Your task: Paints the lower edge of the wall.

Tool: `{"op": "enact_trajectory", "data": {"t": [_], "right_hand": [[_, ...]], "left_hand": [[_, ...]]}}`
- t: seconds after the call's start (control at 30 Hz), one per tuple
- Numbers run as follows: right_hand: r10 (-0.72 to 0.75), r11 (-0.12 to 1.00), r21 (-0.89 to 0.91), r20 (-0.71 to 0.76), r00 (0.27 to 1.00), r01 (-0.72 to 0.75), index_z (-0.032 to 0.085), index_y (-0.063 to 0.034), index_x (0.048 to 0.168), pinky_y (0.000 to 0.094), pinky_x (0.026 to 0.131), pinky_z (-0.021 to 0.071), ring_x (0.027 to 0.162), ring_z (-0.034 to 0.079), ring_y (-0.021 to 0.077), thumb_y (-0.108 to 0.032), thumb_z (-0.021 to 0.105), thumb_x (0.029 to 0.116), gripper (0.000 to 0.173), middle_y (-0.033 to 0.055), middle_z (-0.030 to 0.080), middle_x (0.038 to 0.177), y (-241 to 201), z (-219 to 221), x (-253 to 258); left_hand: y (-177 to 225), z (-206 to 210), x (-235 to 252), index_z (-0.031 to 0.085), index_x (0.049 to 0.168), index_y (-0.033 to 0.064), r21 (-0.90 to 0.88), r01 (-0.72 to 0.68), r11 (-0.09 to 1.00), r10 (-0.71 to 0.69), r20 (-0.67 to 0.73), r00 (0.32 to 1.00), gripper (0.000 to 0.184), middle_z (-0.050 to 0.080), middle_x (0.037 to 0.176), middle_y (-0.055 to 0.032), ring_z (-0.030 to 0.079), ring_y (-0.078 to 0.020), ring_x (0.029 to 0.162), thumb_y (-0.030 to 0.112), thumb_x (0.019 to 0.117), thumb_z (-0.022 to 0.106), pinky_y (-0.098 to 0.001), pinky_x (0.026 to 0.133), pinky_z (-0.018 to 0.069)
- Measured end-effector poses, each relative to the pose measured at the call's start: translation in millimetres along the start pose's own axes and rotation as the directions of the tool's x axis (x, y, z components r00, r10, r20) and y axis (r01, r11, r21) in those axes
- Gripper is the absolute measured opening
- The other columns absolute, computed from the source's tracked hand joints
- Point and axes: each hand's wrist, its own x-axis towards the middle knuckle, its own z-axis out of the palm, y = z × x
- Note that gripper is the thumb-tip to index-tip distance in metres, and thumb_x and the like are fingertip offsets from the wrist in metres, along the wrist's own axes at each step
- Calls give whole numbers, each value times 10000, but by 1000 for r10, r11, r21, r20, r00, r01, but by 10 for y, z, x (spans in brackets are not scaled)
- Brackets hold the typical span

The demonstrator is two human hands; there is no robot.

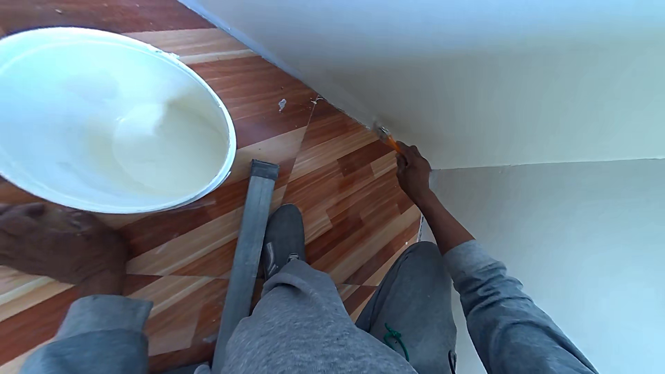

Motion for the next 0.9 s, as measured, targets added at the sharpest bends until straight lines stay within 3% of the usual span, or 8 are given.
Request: {"op": "enact_trajectory", "data": {"t": [0.1,0.33,0.47,0.57,0.73,0.8,0.83,0.9], "right_hand": [[104,994,28,39,994,-105,569,-180,1468,548,692,579,920,702,327,-183,482,1087,391,141,662,1230,-45,94,79],[435,899,17,78,897,-438,578,-51,1417,650,919,513,1074,673,442,-125,528,1041,386,247,690,1188,507,237,-341],[275,953,120,45,960,-278,587,-28,1402,590,837,566,966,702,383,-156,494,1067,370,227,696,1160,131,102,-396],[100,974,204,-20,995,-94,592,-72,1419,527,885,583,1037,710,319,-201,496,1088,368,176,695,1241,-246,216,-93],[115,962,258,-91,989,-88,648,-95,1372,509,912,571,1086,702,289,-184,498,1066,352,138,714,1221,-434,527,458],[176,962,227,-75,981,-155,629,-70,1373,524,910,575,1075,708,315,-179,482,1070,355,163,708,1231,-313,464,321],[212,958,205,-43,976,-199,604,-63,1386,548,883,573,1049,707,341,-179,479,1074,356,182,702,1221,-234,397,168],[315,932,176,42,948,-317,549,-53,1410,616,841,551,1008,684,406,-190,483,1084,360,231,678,1177,-56,276,-182]], "left_hand": [[2,-24,34,488,1419,31,-51,84,995,-80,77,994,647,408,1554,-202,359,-376,1469,513,1059,250,-585,1204,255],[24,-27,38,481,1420,25,-81,70,994,-65,61,996,651,411,1543,-220,365,-385,1462,516,1053,261,-578,1206,253],[47,-50,37,468,1440,50,-21,106,994,-103,102,989,646,433,1531,-223,400,-387,1441,517,1053,246,-599,1178,290],[134,-122,29,449,1454,45,-14,119,993,-116,122,986,667,438,1523,-244,411,-415,1429,528,1049,234,-625,1157,308],[70,-108,11,515,1371,-13,-46,-32,998,32,-4,999,605,469,1477,-253,431,-416,1402,453,1070,274,-573,1183,296],[409,-367,-68,578,1282,-84,74,-78,994,85,-95,992,497,529,1395,-312,491,-443,1338,297,1064,342,-535,1167,315],[1053,-985,-42,419,1475,-40,142,204,969,-237,276,932,471,297,1626,-230,247,-351,1534,221,1098,313,-476,1254,153],[1536,-1491,-52,441,1429,-119,-95,356,930,-313,307,899,451,271,1619,-296,189,-410,1545,136,1060,389,-510,1256,89]]}}
